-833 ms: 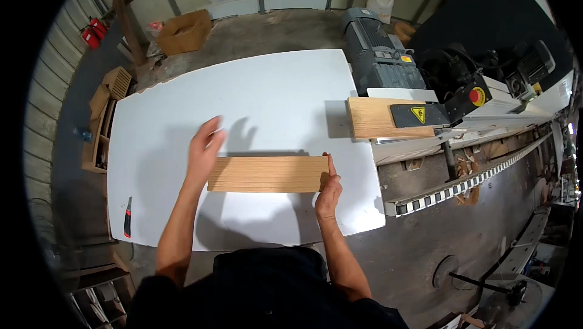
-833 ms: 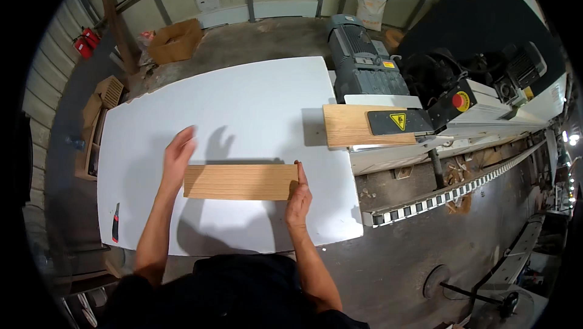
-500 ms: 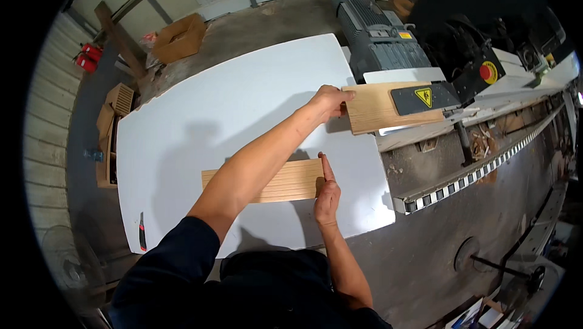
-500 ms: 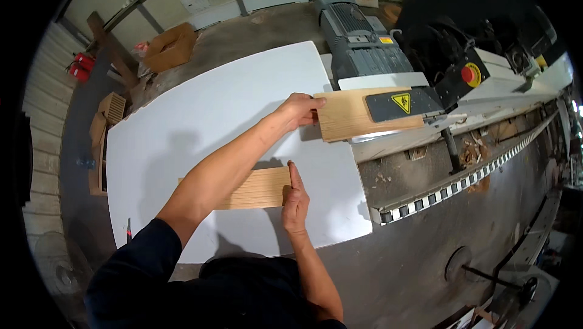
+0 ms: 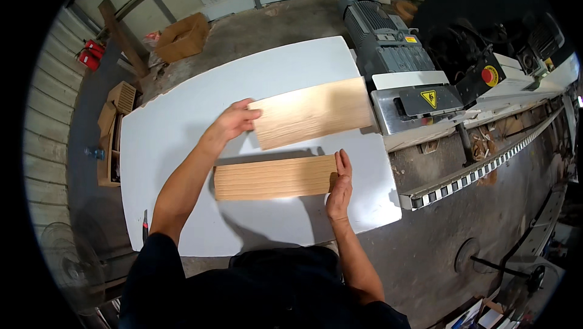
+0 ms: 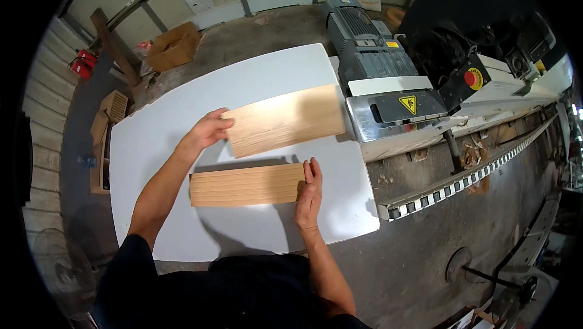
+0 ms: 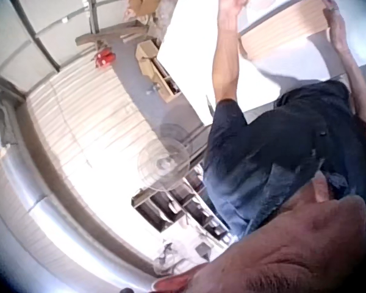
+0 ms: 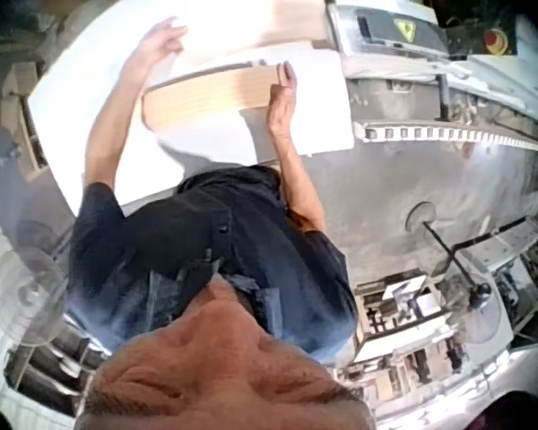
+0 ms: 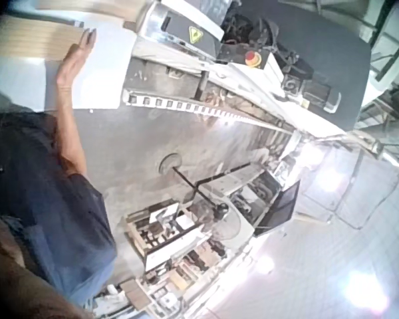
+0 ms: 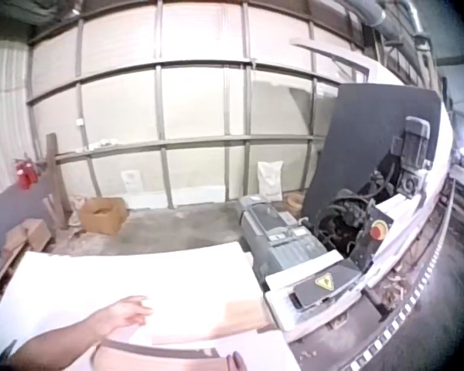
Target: The person picks up, stacks, and aligns thin wood boards on a workbench and a larger piece of wood, using a pencil to mark a board before moving it.
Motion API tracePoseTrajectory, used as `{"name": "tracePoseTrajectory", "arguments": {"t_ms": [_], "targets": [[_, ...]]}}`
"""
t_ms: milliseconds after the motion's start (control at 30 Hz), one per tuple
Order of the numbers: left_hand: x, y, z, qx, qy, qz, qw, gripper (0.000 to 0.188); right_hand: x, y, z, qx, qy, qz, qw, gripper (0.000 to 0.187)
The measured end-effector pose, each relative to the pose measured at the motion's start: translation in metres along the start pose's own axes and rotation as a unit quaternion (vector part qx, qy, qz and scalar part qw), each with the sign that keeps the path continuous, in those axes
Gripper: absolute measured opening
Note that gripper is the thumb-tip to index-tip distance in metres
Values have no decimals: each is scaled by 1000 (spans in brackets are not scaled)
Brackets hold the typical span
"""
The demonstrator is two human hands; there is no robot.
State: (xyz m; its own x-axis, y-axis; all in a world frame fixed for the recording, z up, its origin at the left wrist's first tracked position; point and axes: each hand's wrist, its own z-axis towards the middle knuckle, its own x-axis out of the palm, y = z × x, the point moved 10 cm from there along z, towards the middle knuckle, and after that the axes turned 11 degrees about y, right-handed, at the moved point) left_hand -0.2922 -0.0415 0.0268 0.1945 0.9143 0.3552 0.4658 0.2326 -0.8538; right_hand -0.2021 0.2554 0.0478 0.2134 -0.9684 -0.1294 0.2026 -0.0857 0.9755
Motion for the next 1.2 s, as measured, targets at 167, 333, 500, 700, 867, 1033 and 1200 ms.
{"name": "tracePoseTrajectory", "arguments": {"t_ms": [167,333,500,700,867,1033,1200], "targets": [[-66,36,-89,55,-60,29,996,13,5,3,-1,-15,2,-27,1000,75],[-44,53,-128,92,-74,24,993,12,3,-9,-1,6,33,13,999,75],[-38,72,-148,105,-73,-48,991,29,18,-7,-2,49,78,118,989,84],[-16,74,-163,174,-87,13,981,60,16,-17,-2,65,74,102,990,82],[17,67,-199,282,-105,149,942,86,9,-32,-4,65,59,123,988,87],[44,68,-201,256,-127,149,946,88,13,-32,-6,66,42,149,986,86],[41,71,-200,262,-150,153,941,84,7,-39,-6,61,25,167,984,81]]}}
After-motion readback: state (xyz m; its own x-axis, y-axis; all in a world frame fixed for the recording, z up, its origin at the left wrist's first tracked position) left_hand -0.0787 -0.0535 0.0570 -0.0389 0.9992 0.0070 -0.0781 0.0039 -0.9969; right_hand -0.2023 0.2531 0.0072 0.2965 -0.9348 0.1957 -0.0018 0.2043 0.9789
